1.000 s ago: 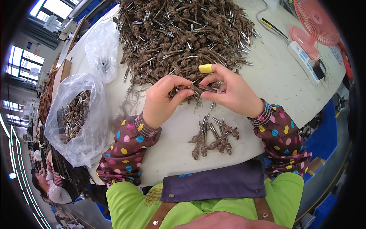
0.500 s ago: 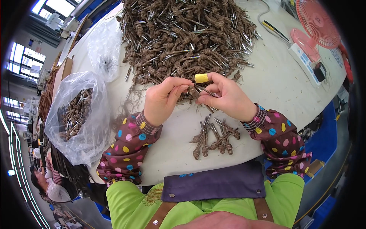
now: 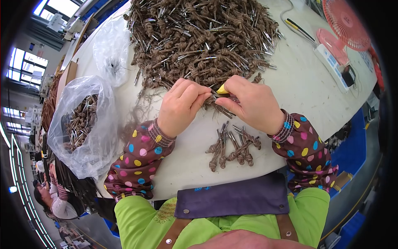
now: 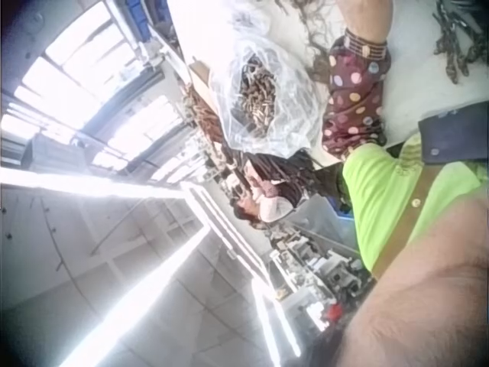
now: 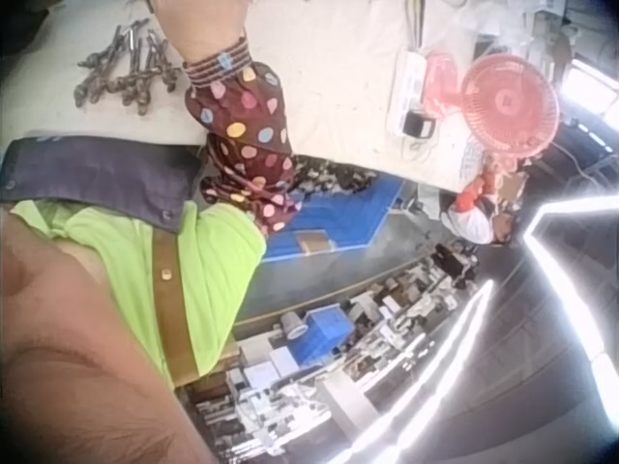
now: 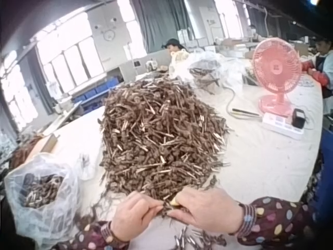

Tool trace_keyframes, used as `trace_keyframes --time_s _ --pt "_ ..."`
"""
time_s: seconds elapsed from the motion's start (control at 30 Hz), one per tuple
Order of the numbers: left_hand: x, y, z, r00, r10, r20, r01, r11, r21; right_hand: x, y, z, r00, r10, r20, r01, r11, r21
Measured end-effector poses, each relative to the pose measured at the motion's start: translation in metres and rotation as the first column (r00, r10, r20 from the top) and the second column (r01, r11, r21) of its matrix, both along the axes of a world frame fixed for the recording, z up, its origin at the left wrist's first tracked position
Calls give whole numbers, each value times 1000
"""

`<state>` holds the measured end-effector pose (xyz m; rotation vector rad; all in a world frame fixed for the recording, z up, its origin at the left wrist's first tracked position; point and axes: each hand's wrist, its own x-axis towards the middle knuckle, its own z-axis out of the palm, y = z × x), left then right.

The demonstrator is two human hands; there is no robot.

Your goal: The person is assembling small mechanical or industrial components by sliding metal pins through fibrous or leather-like loops.

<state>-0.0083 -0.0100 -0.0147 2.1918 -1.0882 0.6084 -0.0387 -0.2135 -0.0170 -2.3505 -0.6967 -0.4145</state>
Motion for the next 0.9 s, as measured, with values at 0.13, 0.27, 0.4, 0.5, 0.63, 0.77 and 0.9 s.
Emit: trace_keyframes --time_s 0.13,0.27,0.4,0.5,0.63,0.77,0.9 --pt "-1 -1 0 1000 -8 -2 8 1000 22 -1 2 -2 1000 -2 31 3 1000 -30" --pt "-2 -2 1 1000 -23 -17 23 999 26 -2 3 -2 998 -19 54 21 999 -44" --pt "-3 -2 -2 1000 -23 -21 24 999 37 -5 4 4 996 -12 85 23 991 -130" --pt "-4 -3 -4 1000 -18 -21 19 1000 21 -6 4 7 992 0 129 25 982 -188" --pt "-4 -2 -3 1000 10 -19 -10 999 -32 -1 2 -1 991 12 132 -4 998 -57" --pt "3 4 -6 944 158 -289 -217 959 -184 7 -5 -5 945 97 -311 25 930 367" --pt "10 12 -13 815 88 -573 -315 898 -309 7 2 -12 809 260 -527 85 836 542"
